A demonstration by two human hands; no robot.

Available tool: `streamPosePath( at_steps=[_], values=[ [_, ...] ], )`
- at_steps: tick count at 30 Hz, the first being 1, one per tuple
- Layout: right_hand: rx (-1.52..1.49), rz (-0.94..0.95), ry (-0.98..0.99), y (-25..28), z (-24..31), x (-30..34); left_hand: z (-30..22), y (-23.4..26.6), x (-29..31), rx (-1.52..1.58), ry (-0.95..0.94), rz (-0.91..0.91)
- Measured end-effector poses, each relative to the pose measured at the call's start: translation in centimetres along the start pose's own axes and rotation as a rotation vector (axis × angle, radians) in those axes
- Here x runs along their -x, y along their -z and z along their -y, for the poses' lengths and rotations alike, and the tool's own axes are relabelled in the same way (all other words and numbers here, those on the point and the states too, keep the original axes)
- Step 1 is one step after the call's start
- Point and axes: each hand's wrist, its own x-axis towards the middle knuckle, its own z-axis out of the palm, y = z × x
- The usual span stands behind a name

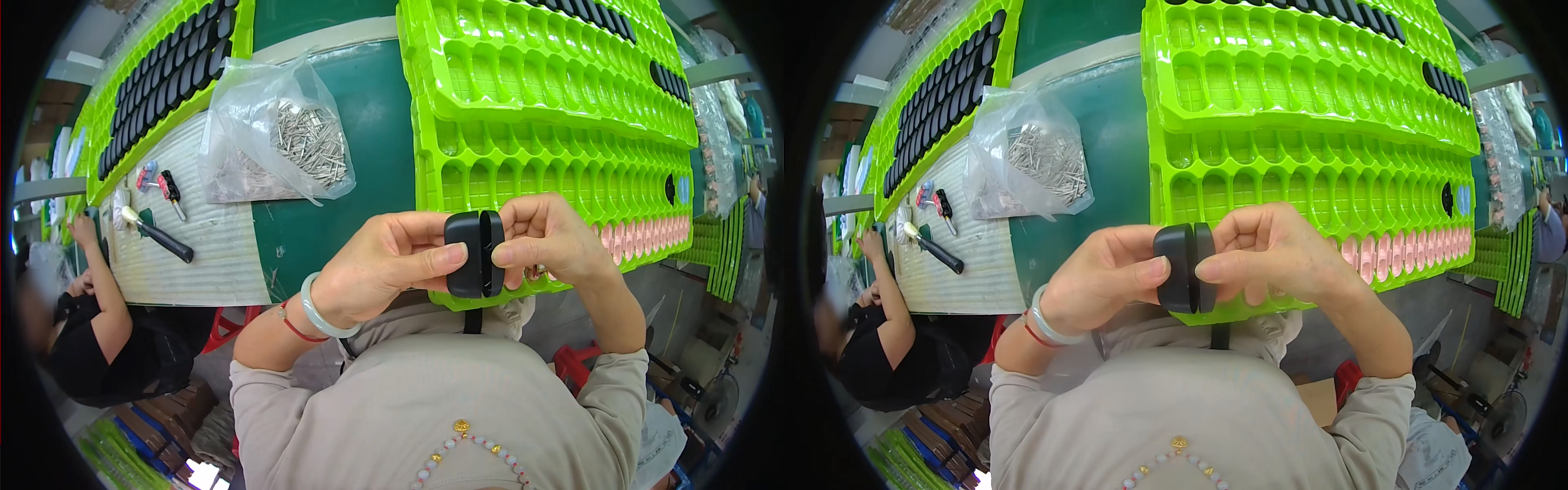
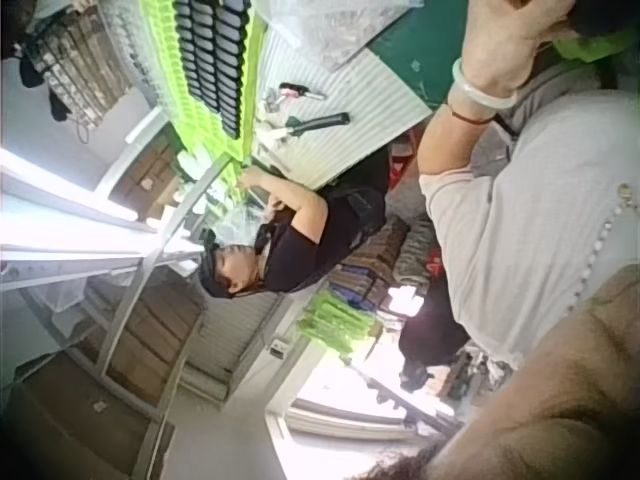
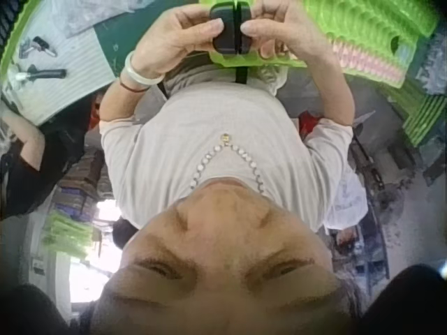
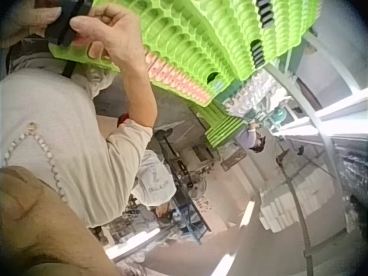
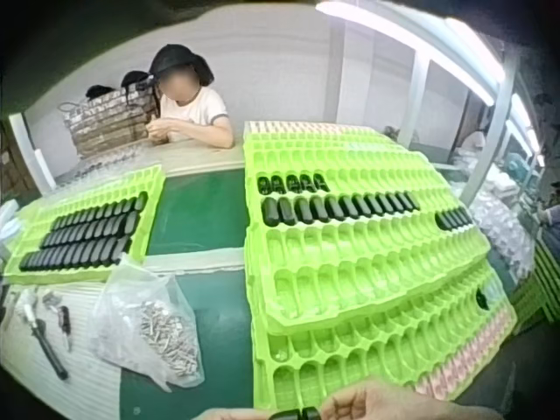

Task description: The person assembles small black electronic earbuds by hand. They repeatedly pick up earbud cases and components from a green tray, insert small parts into the cases, and place the finished units back into the tray.

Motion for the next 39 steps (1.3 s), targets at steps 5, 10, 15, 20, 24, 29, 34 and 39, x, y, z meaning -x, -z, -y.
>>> streamPosePath(
  at_steps=[5, 10, 15, 20, 24, 29, 34, 39],
  values=[
    [0.159, -0.067, 0.057, -1.1, 0.1, 0.1, 1.6, 0.1, 0.0, -0.033, -0.232, -0.083],
    [0.155, -0.057, 0.105, -1.4, 1.2, 0.5, 1.0, -0.1, 0.3, -0.126, -0.258, -0.100],
    [0.228, -0.147, 0.343, -2.1, -0.7, 0.4, 1.0, -0.1, 0.2, -0.082, -0.240, -0.081],
    [0.139, -0.021, 0.071, -1.2, 1.1, 0.1, 0.4, -0.1, 0.3, -0.050, -0.192, -0.082],
    [-0.007, 0.037, 0.068, -0.4, 0.1, -0.2, 0.7, 0.2, 0.2, 0.028, -0.172, -0.018],
    [-0.001, 0.097, 0.039, 0.0, 0.8, -0.4, 1.3, 0.5, -0.1, 0.034, -0.180, 0.027],
    [-0.097, 0.239, 0.069, 0.8, -0.4, -1.1, 2.2, 1.2, -0.6, 0.174, -0.172, 0.135],
    [0.137, 0.035, 0.221, 1.0, 1.1, -1.2, 2.0, 1.4, -0.6, 0.189, -0.266, 0.071]
  ],
)
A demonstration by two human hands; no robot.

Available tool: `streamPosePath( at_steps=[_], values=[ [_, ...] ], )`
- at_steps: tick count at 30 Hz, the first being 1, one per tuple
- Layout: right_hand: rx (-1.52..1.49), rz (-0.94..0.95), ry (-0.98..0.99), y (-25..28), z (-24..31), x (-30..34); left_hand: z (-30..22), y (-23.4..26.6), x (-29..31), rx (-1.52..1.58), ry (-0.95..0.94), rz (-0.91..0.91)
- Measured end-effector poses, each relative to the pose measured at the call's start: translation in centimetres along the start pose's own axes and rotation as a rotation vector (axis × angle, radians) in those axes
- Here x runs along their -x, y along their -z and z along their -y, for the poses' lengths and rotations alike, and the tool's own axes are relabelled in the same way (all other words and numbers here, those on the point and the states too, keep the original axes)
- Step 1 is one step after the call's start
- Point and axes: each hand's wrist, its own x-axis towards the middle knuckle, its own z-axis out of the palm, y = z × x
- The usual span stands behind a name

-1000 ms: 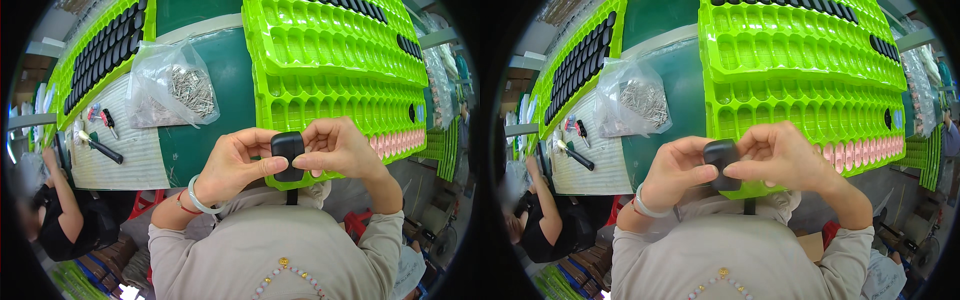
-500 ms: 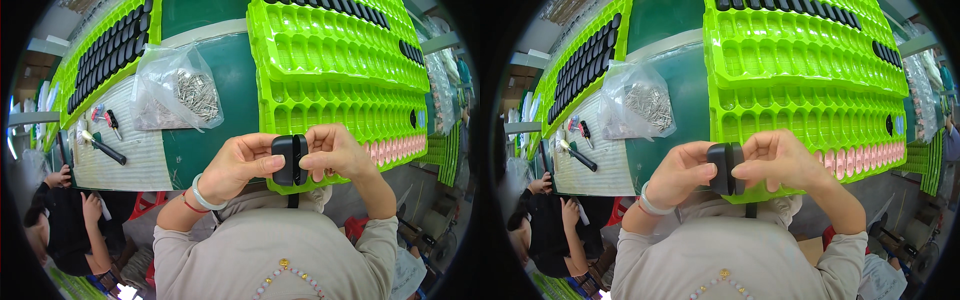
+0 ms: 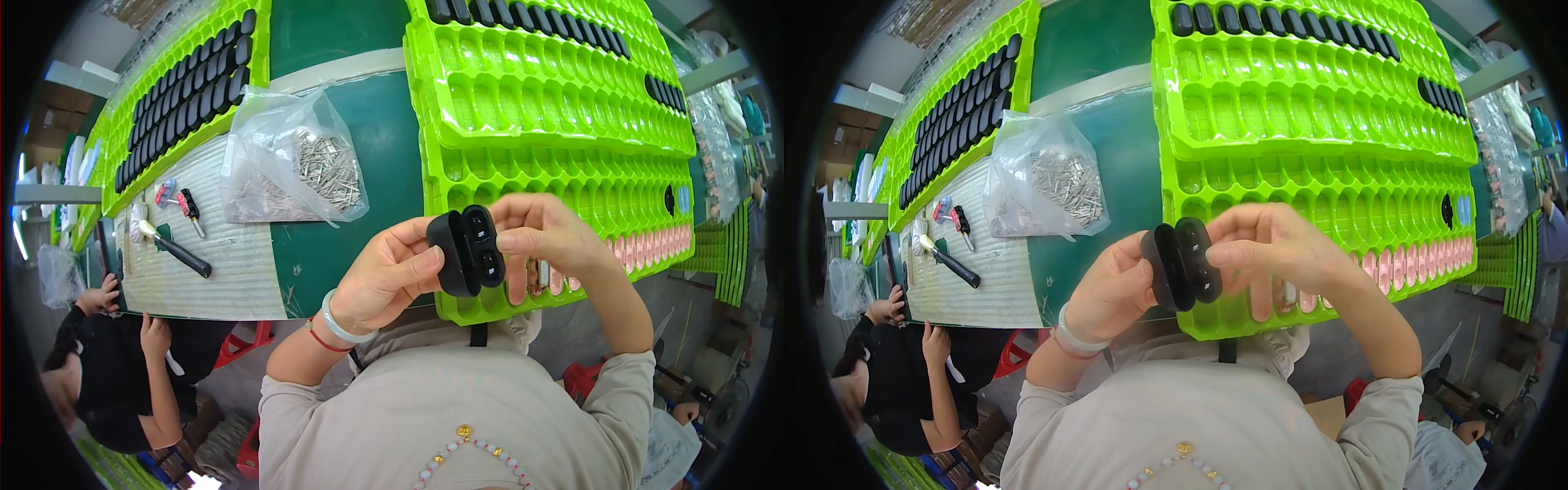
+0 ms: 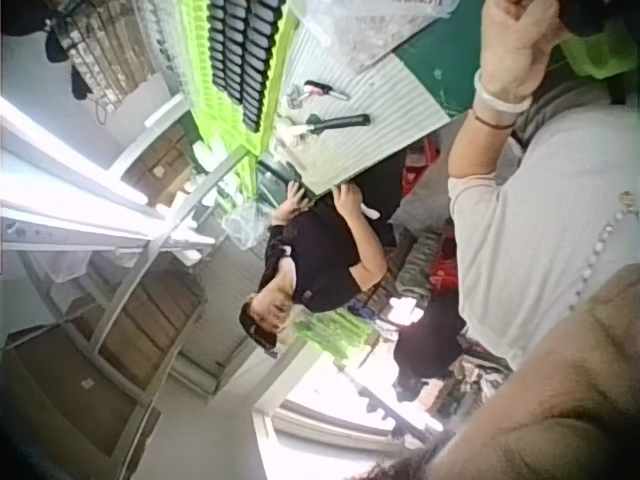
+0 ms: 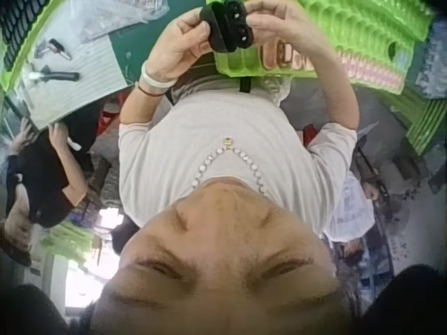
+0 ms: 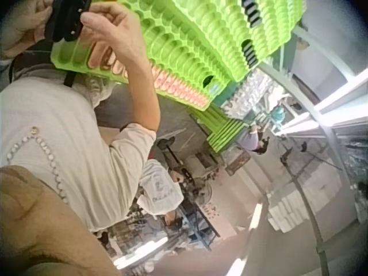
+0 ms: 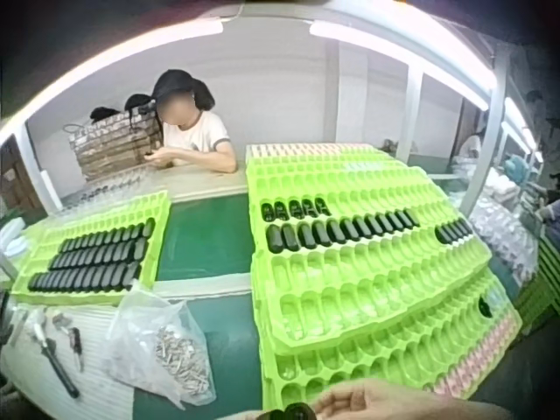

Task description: The person assembles small black electronic earbuds by hand. They repeatedly pick up earbud cases and components from a green tray, insert small parts into the cases, and place the finished units back into the tray.

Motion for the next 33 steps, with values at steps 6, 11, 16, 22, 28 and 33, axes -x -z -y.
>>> streamPosePath(
  at_steps=[6, 11, 16, 22, 28, 33],
  values=[
    [0.934, -0.423, 0.837, -2.6, 3.0, 0.3, -1.1, -0.4, -0.6, 0.061, -0.254, -0.166],
    [1.059, -0.380, 0.851, -4.1, 3.7, -1.8, -2.6, -0.5, -0.8, 0.002, -0.381, -0.263],
    [1.222, -0.418, 0.976, -2.2, 8.0, -6.9, -6.3, 1.8, 1.0, -1.833, -1.096, -0.664],
    [1.372, -0.548, 1.137, 3.3, 12.9, -23.4, -6.7, 5.0, 1.0, -1.910, -0.635, -0.826],
    [1.467, -0.812, 0.793, 5.3, 15.6, -34.5, -7.1, 6.9, 0.2, -1.656, -0.670, -0.839],
    [1.390, -0.825, 0.610, 4.8, 16.1, -37.3, -7.5, 6.7, 0.9, -1.579, -0.707, -0.805]
  ],
)
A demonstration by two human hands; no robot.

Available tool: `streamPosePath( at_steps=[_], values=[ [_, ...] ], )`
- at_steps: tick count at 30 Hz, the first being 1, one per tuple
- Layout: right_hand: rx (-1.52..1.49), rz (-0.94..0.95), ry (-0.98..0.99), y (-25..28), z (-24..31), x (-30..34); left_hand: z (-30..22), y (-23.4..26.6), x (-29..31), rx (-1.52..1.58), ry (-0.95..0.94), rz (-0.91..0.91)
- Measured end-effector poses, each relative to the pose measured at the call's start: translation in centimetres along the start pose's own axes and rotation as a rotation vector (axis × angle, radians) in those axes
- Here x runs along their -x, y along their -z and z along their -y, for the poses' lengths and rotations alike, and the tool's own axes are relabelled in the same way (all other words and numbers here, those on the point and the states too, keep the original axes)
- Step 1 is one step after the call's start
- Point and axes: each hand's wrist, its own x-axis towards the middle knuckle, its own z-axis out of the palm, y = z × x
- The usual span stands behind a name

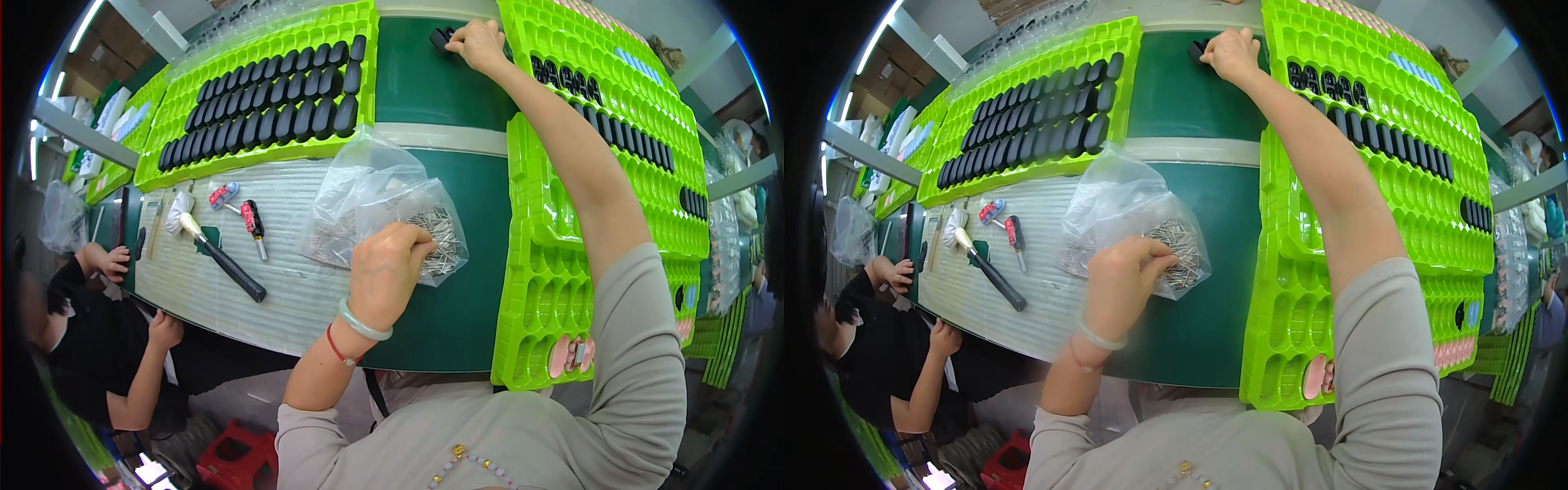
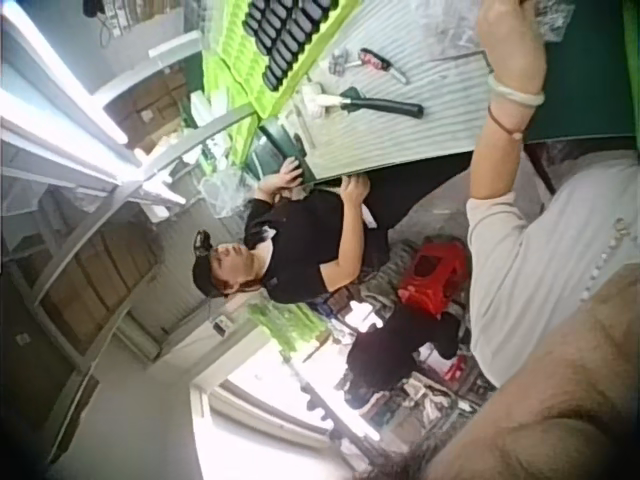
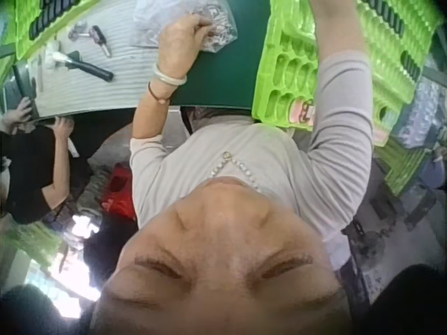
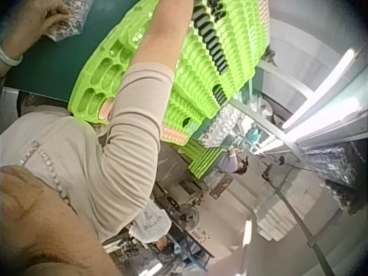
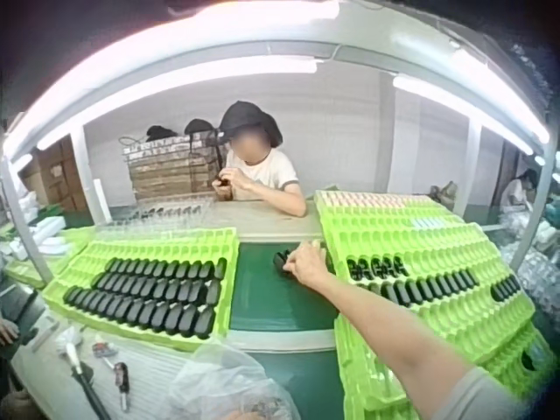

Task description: The person assembles small black electronic earbuds by hand. They repeatedly pick up earbud cases and components from a green tray, insert small parts into the cases, and place the finished units back into the tray.

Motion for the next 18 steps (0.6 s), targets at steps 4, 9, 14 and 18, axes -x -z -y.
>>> streamPosePath(
  at_steps=[4, 9, 14, 18],
  values=[
    [-0.028, 0.023, -0.024, -1.1, 0.2, 0.1, -0.2, 0.5, 0.1, 0.035, -0.013, 0.003],
    [-0.061, 0.007, -0.043, -0.8, 0.0, 0.5, -1.5, 1.2, -0.1, 0.321, 0.117, 0.052],
    [-0.138, -0.170, 0.144, 2.1, -0.1, 2.7, -2.1, 1.3, -0.4, 0.509, 0.244, 0.066],
    [-0.574, 0.039, 0.385, 9.0, 3.1, 10.9, -1.2, 0.7, 0.0, 0.336, 0.166, -0.018]
  ],
)
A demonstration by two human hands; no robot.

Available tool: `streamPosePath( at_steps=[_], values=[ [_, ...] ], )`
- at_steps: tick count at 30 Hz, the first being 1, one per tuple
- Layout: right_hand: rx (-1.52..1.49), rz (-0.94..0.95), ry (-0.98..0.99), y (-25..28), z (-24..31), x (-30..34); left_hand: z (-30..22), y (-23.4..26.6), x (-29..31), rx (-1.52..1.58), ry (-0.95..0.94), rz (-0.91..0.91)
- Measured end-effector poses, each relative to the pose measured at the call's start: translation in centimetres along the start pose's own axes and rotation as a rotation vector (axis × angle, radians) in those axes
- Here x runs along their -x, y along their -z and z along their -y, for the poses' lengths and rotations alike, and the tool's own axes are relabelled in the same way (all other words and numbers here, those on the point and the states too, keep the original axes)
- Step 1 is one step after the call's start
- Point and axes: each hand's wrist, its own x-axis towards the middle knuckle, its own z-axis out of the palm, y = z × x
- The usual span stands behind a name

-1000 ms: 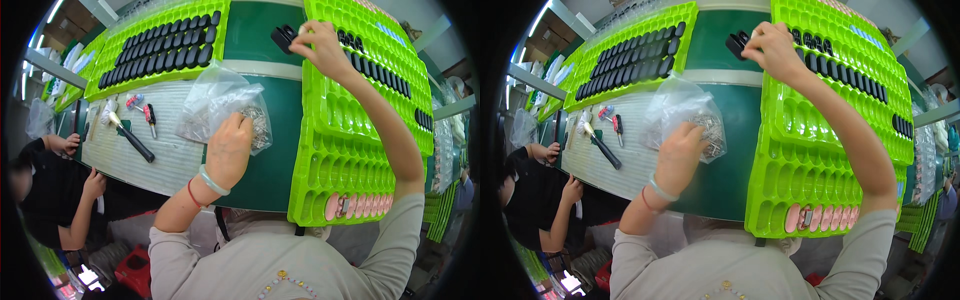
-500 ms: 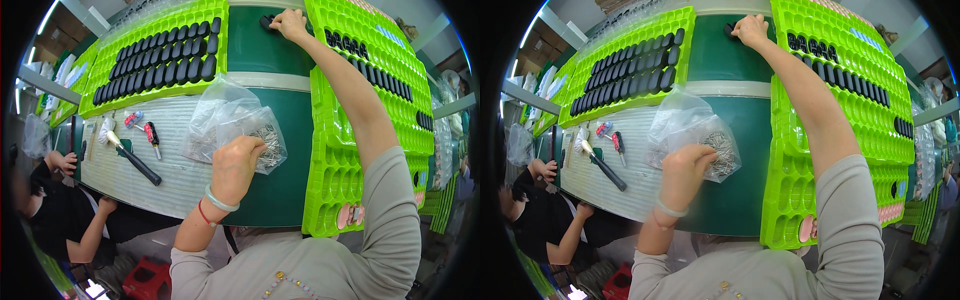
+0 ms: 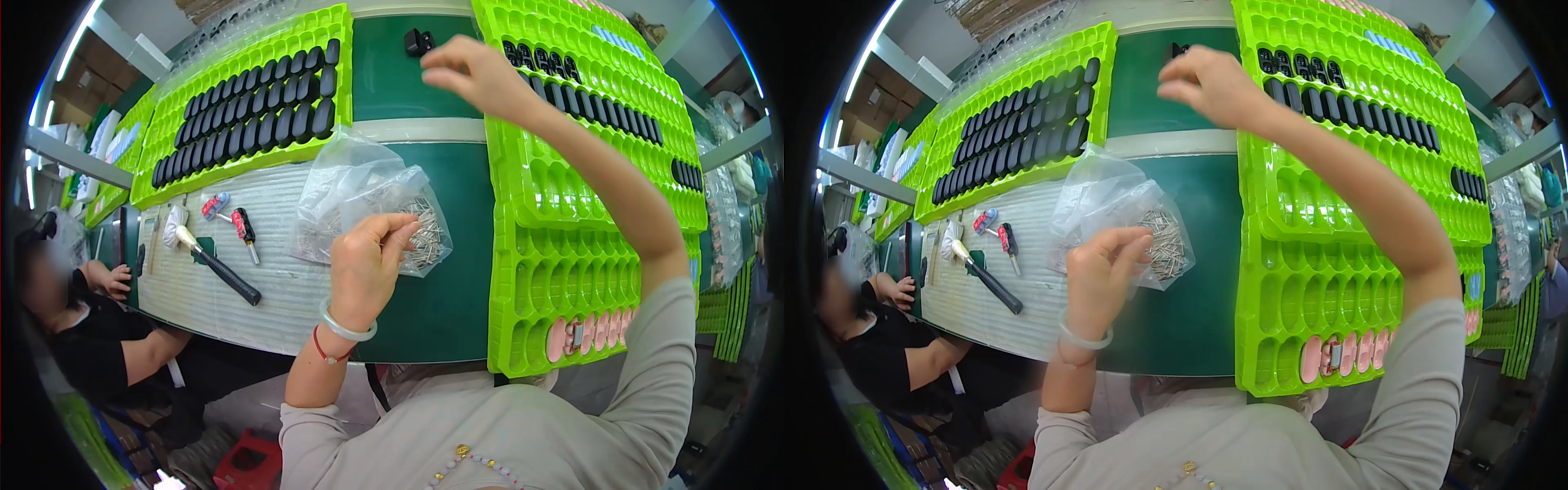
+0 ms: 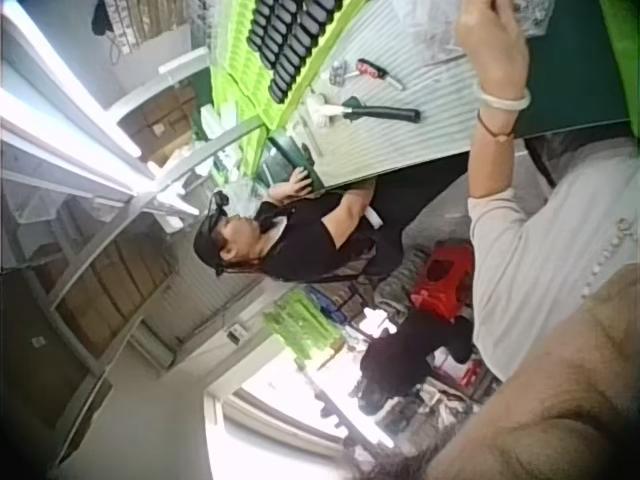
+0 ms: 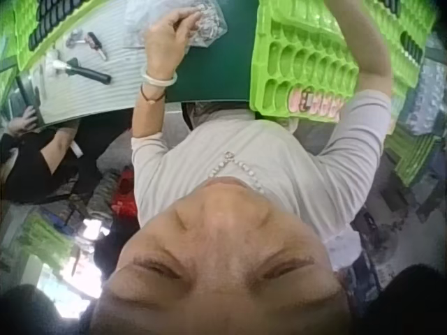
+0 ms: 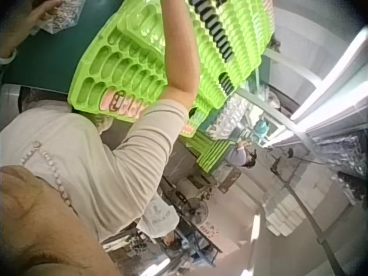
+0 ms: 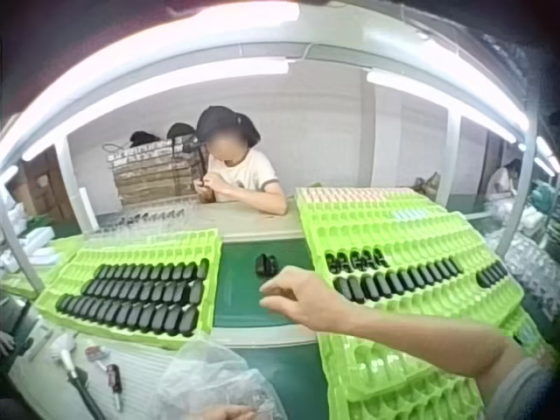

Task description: The person assembles small black electronic earbuds by hand. They repeatedly pick up earbud cases and components from a green tray, insert small parts into the cases, and place the finished units back into the tray.

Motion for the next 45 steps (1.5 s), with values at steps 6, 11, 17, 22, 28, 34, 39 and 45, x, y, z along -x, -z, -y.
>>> streamPosePath(
  at_steps=[6, 11, 17, 22, 28, 34, 39, 45],
  values=[
    [-0.183, 0.209, -0.087, 0.9, 8.2, 11.2, -0.8, -0.5, 0.3, -0.183, -0.029, 0.011],
    [-0.306, 0.093, -0.100, 2.1, 10.2, 13.8, -3.4, -1.5, 1.4, -0.074, -0.040, 0.068],
    [-0.299, -0.020, -0.197, 6.9, 11.5, 19.2, -8.6, -5.5, 2.8, -0.226, -0.306, 0.242],
    [-0.299, -0.068, -0.324, 10.9, 12.2, 26.5, -12.3, -10.3, 2.8, -0.329, -0.679, 0.580],
    [-0.257, -0.328, -0.627, 14.5, 13.0, 38.2, -17.4, -21.8, 1.0, -0.322, -1.023, 1.269],
    [-0.511, -0.690, -0.945, 15.8, 14.9, 45.5, -21.7, -41.5, -3.1, -0.127, -1.337, 1.015],
    [-0.762, -0.858, -0.984, 15.6, 16.0, 49.1, -22.2, -51.4, -0.9, -0.202, -1.504, 1.172],
    [-0.776, -0.924, -1.021, 15.6, 15.8, 50.2, -22.2, -51.6, -1.2, -0.061, -1.499, 1.178]
  ],
)
